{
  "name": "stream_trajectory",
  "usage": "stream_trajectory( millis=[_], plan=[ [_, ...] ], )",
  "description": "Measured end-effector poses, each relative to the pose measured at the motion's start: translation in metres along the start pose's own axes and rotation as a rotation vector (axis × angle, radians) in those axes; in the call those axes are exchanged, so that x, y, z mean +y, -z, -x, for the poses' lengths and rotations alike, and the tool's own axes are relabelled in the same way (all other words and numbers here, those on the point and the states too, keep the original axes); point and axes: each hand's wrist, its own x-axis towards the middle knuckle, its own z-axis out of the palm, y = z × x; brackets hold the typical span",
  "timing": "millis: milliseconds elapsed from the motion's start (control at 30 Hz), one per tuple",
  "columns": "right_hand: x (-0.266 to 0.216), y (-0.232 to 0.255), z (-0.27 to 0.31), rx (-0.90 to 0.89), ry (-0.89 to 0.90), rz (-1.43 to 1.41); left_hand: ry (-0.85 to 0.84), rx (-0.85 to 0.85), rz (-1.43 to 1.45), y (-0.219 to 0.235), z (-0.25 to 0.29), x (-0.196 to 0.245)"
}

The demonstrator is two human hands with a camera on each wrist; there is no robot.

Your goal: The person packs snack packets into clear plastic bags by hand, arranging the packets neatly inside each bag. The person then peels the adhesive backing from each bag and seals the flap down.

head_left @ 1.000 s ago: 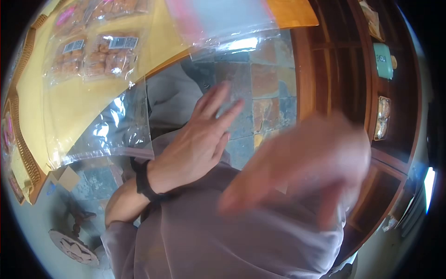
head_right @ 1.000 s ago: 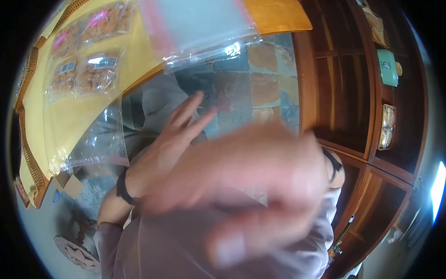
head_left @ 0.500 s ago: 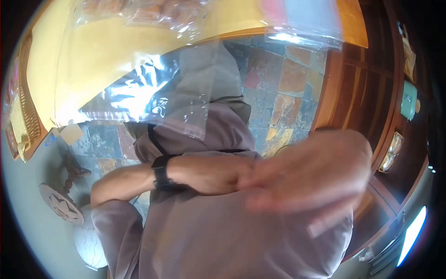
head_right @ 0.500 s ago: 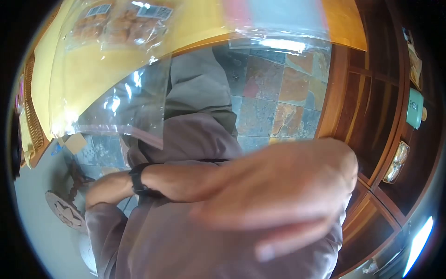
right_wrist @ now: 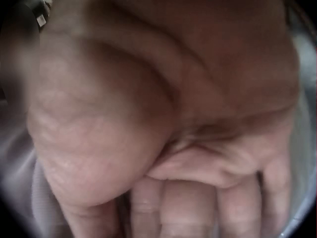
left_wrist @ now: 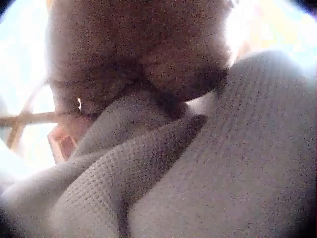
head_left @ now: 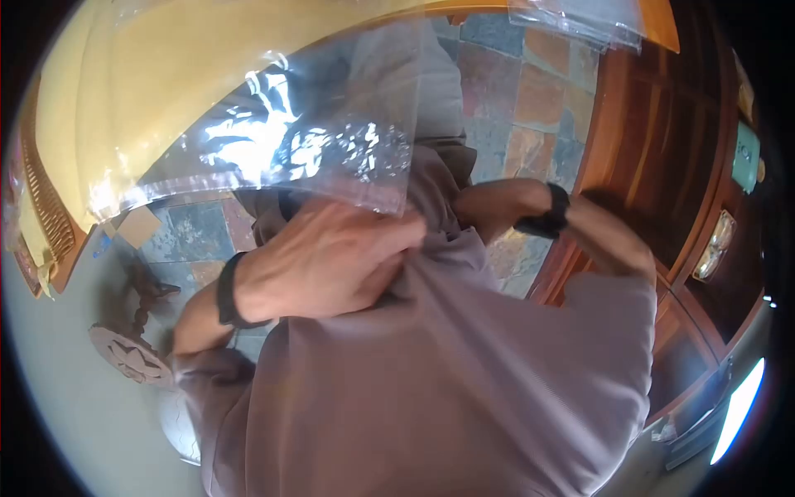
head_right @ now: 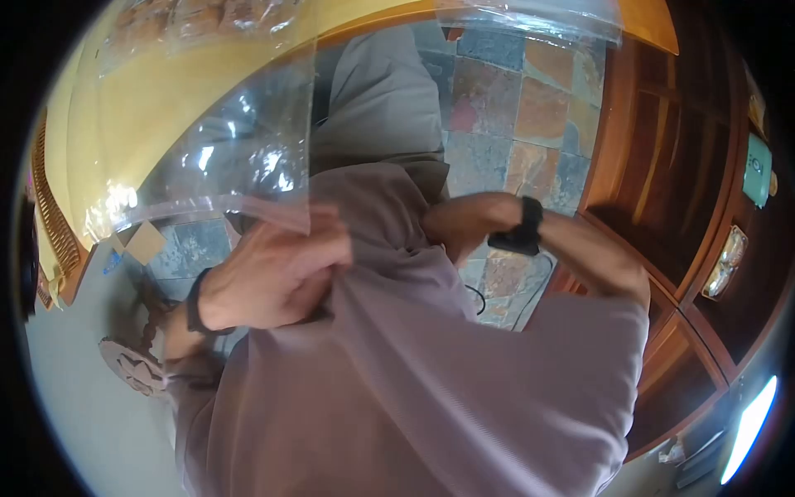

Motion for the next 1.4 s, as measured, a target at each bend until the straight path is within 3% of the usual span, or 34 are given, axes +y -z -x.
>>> stream_trajectory(
  millis=[67, 133, 200, 233, 333, 400, 433, 500, 533, 600, 733, 800, 900, 1033, 1200, 1300, 1400],
  plan=[
    [0.016, 0.007, -0.02, 0.01, 0.171, 0.044, -0.08, 0.199, -0.048, -0.003, -0.009, 0.007],
    [0.014, 0.012, -0.024, -0.06, 0.094, 0.093, -0.31, 0.298, 0.171, 0.008, -0.005, 0.034],
    [-0.015, 0.033, -0.01, -0.191, -0.082, 0.126, -0.595, -0.085, 0.41, 0.023, 0.01, 0.046],
    [-0.017, 0.033, -0.01, -0.18, -0.093, 0.136, -0.606, -0.086, 0.395, 0.021, 0.013, 0.052],
    [-0.013, 0.044, -0.004, -0.171, -0.036, 0.248, -0.663, -0.34, 0.378, 0.019, 0.017, 0.066],
    [-0.013, 0.043, -0.007, -0.184, -0.036, 0.123, -0.662, -0.487, 0.402, 0.012, 0.022, 0.07],
    [-0.011, 0.042, -0.01, -0.183, -0.031, 0.131, -0.656, -0.484, 0.396, 0.01, 0.024, 0.069],
    [-0.003, 0.036, -0.015, -0.17, -0.051, 0.169, -0.565, -0.119, 0.431, 0.006, 0.031, 0.066],
    [-0.003, 0.035, -0.015, -0.176, -0.043, 0.181, -0.556, -0.108, 0.424, 0.014, 0.028, 0.066],
    [-0.009, 0.038, -0.017, -0.268, -0.088, 0.218, -0.561, 0.021, 0.775, 0.037, 0.022, 0.067],
    [-0.005, 0.035, -0.022, -0.316, -0.071, 0.312, -0.518, 0.196, 0.746, 0.028, 0.061, 0.056],
    [0.021, 0.023, -0.019, -0.049, 0.111, 0.107, -0.542, 0.198, 0.751, 0.027, 0.059, 0.049],
    [0.046, 0.013, -0.026, -0.053, 0.103, 0.206, -0.554, 0.215, 0.741, 0.028, 0.063, 0.041],
    [0.033, 0.024, -0.021, -0.052, 0.142, 0.269, -0.56, 0.233, 0.716, 0.031, 0.066, 0.033],
    [0.016, 0.036, -0.018, -0.19, 0.035, 0.231, -0.588, 0.24, 0.739, 0.022, 0.061, 0.032],
    [0.025, 0.031, -0.018, -0.08, 0.134, 0.112, -0.593, 0.237, 0.728, 0.021, 0.062, 0.035],
    [0.013, 0.038, -0.015, -0.157, 0.094, 0.086, -0.612, 0.22, 0.724, 0.02, 0.058, 0.036]
  ],
)
